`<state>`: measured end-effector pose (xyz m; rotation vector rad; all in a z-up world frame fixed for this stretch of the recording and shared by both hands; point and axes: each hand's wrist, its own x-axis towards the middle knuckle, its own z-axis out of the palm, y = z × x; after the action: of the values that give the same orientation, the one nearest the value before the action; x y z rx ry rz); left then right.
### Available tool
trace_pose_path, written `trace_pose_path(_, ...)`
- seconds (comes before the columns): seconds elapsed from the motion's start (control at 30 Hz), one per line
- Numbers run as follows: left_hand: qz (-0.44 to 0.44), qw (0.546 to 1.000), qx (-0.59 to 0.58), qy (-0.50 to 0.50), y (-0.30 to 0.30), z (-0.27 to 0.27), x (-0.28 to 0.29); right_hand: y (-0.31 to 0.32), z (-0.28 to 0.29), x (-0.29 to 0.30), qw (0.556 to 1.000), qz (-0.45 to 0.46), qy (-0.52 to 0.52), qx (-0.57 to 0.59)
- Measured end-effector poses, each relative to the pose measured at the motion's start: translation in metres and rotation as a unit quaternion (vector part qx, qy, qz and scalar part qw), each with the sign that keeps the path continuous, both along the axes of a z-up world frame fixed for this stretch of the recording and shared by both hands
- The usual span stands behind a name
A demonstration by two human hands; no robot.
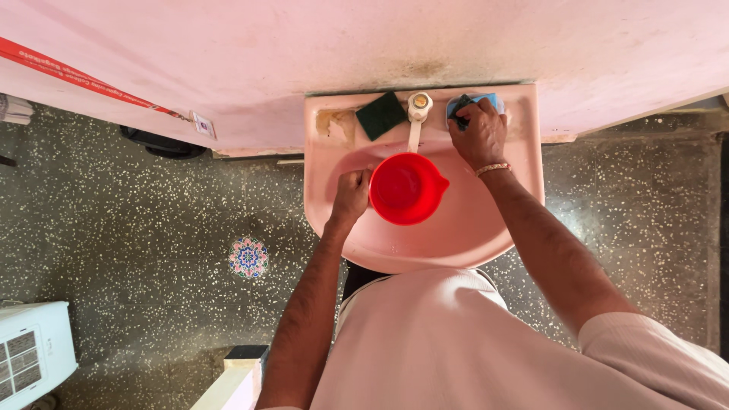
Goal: The person scrubs a red plastic pitcher with a green sponge in a pink sink. They repeatedly rub the exterior and interior surfaces, rinse the pitcher under running water, and continue scrubbing until the end of the clip.
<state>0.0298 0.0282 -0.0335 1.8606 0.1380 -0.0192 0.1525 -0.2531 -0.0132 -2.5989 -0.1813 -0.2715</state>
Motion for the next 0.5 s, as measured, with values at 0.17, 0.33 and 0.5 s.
trace_pose_path(0.17, 0.002, 1.0, -0.001, 0.0, -0.003, -0.001, 0.001, 0.004, 0.001, -0.001, 0.997, 0.0, -0.035, -0.07)
trace_pose_path(0.33, 0.003, 1.0, -0.011, 0.002, -0.004, 0.002, 0.001, -0.005, 0.015, 0.004, 0.998, 0.032, -0.014, -0.053)
trace_pose_path(0.5, 0.01, 0.999, -0.029, 0.032, -0.002, 0.002, -0.001, -0.039, 0.043, 0.018, 0.99, 0.071, 0.108, 0.06)
